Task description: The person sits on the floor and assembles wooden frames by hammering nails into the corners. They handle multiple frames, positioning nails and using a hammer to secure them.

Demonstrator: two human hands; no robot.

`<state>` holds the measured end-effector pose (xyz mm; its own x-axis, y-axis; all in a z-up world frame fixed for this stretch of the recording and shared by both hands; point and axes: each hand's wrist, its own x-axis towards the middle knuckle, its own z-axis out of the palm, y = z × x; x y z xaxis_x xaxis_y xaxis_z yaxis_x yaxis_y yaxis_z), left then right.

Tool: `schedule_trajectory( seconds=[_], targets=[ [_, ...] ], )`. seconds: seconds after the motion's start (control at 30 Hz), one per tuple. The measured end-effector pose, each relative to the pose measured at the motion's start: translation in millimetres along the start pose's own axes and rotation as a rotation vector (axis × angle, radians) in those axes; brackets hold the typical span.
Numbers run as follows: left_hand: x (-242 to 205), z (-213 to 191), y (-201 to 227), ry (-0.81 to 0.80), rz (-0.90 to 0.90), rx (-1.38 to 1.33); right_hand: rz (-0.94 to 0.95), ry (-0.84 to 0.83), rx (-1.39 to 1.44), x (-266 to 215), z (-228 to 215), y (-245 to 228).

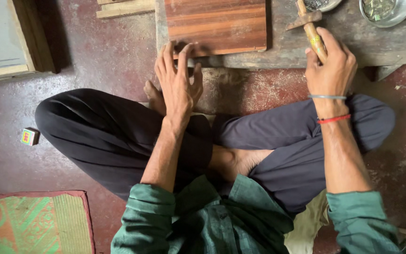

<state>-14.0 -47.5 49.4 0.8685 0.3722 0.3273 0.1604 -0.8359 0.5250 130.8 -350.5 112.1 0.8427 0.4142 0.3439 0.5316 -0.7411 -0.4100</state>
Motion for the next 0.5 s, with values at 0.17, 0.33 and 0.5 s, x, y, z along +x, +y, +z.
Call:
schedule_trajectory(
  seconds=[0.17,0.33,0.5],
  targets=[
    [6,-1,2,-0.07,0.036,0.017,0.003,-0.106,0.041,1,-17,-9],
    [9,0,2,-0.104,0.031,0.054,-0.006,-0.188,0.039,8,-19,0],
    [15,-3,6,-0.038,0.017,0.003,-0.144,-0.175,0.039,37,-12,34]
  ],
)
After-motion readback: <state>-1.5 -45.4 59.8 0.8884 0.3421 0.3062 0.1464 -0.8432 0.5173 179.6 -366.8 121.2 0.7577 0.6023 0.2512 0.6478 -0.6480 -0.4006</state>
